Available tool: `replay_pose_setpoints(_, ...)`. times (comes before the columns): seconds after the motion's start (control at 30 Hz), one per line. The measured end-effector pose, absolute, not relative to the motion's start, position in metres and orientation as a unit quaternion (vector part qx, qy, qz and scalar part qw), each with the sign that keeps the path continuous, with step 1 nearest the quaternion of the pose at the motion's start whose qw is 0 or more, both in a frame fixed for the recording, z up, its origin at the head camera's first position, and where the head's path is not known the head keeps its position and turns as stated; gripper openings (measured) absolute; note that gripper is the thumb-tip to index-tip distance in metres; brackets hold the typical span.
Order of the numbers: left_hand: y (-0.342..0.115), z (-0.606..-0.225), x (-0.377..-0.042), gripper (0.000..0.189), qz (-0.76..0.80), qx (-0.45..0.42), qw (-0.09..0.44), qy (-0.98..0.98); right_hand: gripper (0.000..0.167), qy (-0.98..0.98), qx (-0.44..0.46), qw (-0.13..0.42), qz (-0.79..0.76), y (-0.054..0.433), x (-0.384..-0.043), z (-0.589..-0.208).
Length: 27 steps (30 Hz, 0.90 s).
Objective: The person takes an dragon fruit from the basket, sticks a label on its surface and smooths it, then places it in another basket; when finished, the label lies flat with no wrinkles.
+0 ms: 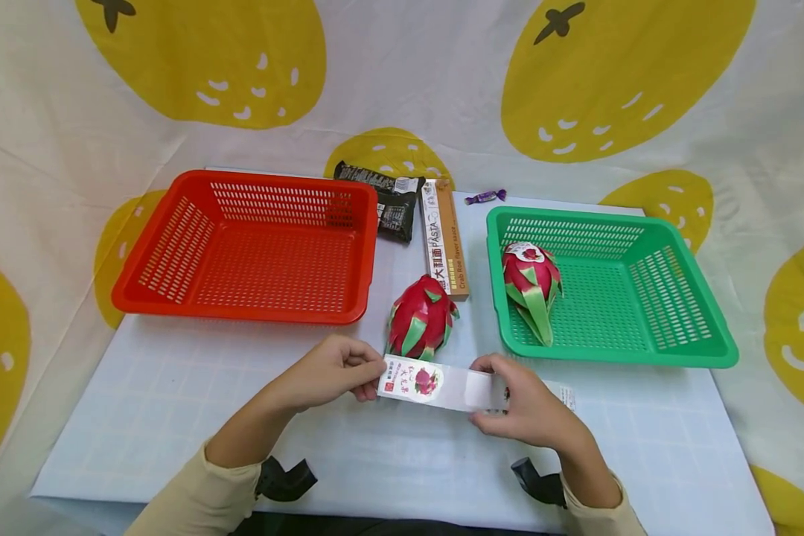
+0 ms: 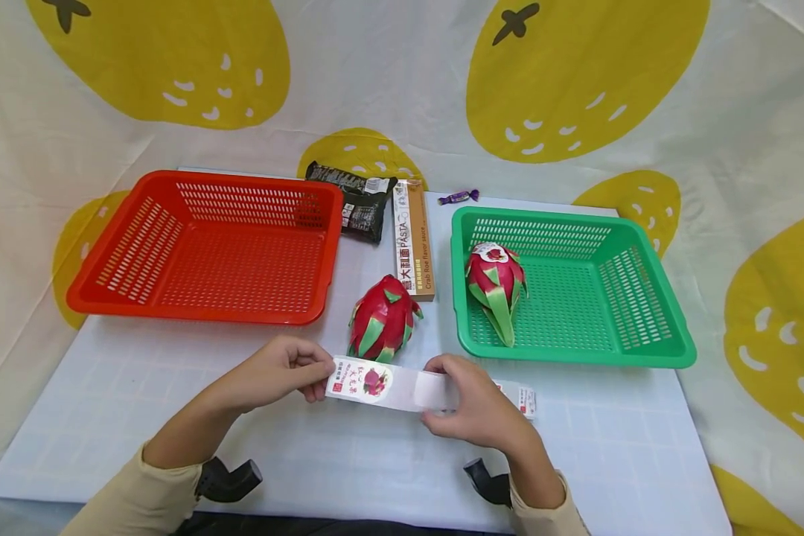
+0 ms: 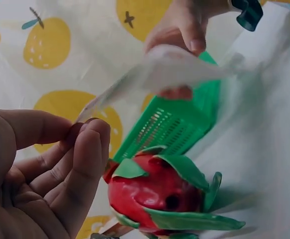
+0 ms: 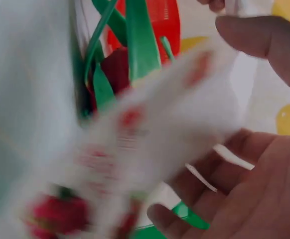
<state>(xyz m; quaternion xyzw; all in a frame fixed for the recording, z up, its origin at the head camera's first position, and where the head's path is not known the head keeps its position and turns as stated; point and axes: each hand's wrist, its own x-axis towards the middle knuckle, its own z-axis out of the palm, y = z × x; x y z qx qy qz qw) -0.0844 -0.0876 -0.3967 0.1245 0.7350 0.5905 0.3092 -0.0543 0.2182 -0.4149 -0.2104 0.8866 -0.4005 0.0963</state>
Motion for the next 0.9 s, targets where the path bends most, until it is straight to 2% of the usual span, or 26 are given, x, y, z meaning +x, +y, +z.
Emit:
replay_pose_setpoints(0.07, -0.086, -0.397, -0.084, 0.022, 0.596, 0.121, 0.307, 0.733, 0.063, 0.897, -0.213, 0.067, -0.383, 0.214, -0.053, -0.412)
replay_pose_setpoints(0.13, -0.083, -0.396, -0.083, 0.022, 0.602, 0.119, 0.305, 0.728, 0.061, 0.905, -0.22, 0.011, -0.365, 0.207, -0.052, -0.407)
replay_pose_setpoints(0.23, -0.08, -0.395, -0.083, 0.022, 0.609, 0.12, 0.304, 0.723, 0.044, 0.895, -0.241, -0.063, -0.37, 0.191, -0.048, -0.398)
replay_pose_setpoints(0.3, -0.077, -0.394, -0.082, 0.022, 0.613, 0.123, 0.303, 0.719, 0.032, 0.884, -0.259, -0.083, -0.38, 0.178, -0.044, -0.393)
replay_pose_setpoints(0.5, -0.072, -0.392, -0.078, 0.02, 0.623, 0.124, 0.303, 0.711, 0.022, 0.882, -0.296, -0.081, -0.358, 0.142, -0.04, -0.385)
replay_pose_setpoints(0.7, -0.069, -0.393, -0.076, 0.019, 0.626, 0.117, 0.309, 0.706, 0.025, 0.894, -0.273, -0.072, -0.348, 0.131, -0.039, -0.385)
replay_pose_setpoints(0.9, -0.066, -0.396, -0.074, 0.019, 0.636, 0.118, 0.322, 0.692, 0.018, 0.89, -0.247, -0.037, -0.382, 0.129, -0.038, -0.386)
